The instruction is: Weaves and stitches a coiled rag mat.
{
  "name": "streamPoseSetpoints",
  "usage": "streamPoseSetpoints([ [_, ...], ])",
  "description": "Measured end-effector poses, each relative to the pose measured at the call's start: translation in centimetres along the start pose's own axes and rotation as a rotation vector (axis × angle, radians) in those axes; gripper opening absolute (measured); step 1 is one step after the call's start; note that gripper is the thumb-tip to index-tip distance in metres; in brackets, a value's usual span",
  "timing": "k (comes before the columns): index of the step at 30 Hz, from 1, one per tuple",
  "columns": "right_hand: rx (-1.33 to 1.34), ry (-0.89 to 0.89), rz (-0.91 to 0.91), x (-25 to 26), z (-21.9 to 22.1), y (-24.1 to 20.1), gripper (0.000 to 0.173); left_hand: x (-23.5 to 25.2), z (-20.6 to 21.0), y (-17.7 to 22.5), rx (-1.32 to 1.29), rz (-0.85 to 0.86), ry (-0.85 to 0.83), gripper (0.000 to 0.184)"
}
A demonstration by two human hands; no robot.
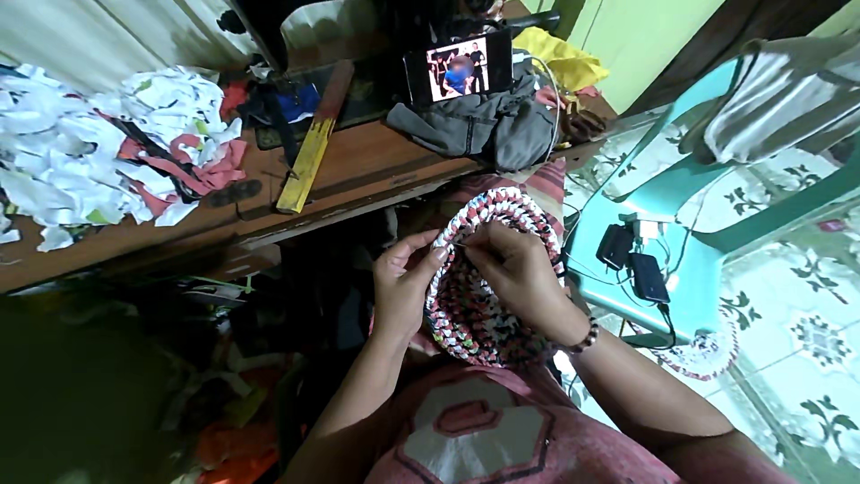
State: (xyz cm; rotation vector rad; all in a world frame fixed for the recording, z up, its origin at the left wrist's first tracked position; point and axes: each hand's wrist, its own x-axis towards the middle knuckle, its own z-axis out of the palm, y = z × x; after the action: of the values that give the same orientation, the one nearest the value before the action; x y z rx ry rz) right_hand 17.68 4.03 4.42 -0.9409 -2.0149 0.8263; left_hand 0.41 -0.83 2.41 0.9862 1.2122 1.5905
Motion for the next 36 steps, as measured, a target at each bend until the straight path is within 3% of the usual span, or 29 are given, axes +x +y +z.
streamPoseSetpoints([
  [4, -0.373, 0.097, -0.264, -0.2, 0.4, -0.6, 0.017, -0.1, 0.2, 0.0, 0.069, 0.053, 0.007, 0.023],
  [11, -0.428, 0.054, -0.279, 0.1, 0.0, -1.5, 0.017, -0.4, 1.0, -0.2, 0.321, 0.314, 0.069, 0.022],
  [13, -0.283, 0.01, -0.171, 0.3, -0.1, -1.1, 0.013, -0.6, 1.1, -0.3, 0.383, 0.405, 0.087, 0.02],
  [15, 0.03, -0.053, 0.008, 0.4, -0.2, -0.5, 0.008, -0.7, 1.1, -0.5, 0.382, 0.458, 0.101, 0.02],
  [17, 0.406, -0.077, 0.224, 0.2, 0.2, -0.1, 0.004, -0.8, 1.1, -0.7, 0.334, 0.453, 0.11, 0.021],
  [19, 0.598, -0.058, 0.339, -0.1, 0.7, 0.0, 0.001, -0.8, 1.0, -1.0, 0.274, 0.411, 0.102, 0.022],
  [21, 0.412, -0.004, 0.211, -0.7, 1.2, 0.0, 0.002, -0.8, 1.1, -1.4, 0.253, 0.413, 0.1, 0.021],
  [24, -0.142, 0.19, -0.166, -1.2, 2.3, 0.3, 0.009, -0.9, 1.7, -1.3, 0.316, 0.526, 0.13, 0.023],
  [27, -0.236, 0.235, -0.259, -1.2, 2.6, 1.0, 0.012, -0.7, 1.4, -1.4, 0.236, 0.432, 0.098, 0.022],
  [30, 0.205, 0.062, 0.01, -0.9, 1.8, 1.2, 0.01, -0.3, 0.8, -2.0, 0.085, 0.277, 0.086, 0.019],
  [33, 0.636, -0.147, 0.353, 0.3, 0.1, 1.0, 0.004, -0.3, 0.5, -2.0, 0.075, 0.273, 0.08, 0.017],
  [36, 0.561, -0.297, 0.284, 1.6, -2.0, 1.5, 0.005, -0.5, 0.5, -1.3, 0.198, 0.383, 0.019, 0.015],
])
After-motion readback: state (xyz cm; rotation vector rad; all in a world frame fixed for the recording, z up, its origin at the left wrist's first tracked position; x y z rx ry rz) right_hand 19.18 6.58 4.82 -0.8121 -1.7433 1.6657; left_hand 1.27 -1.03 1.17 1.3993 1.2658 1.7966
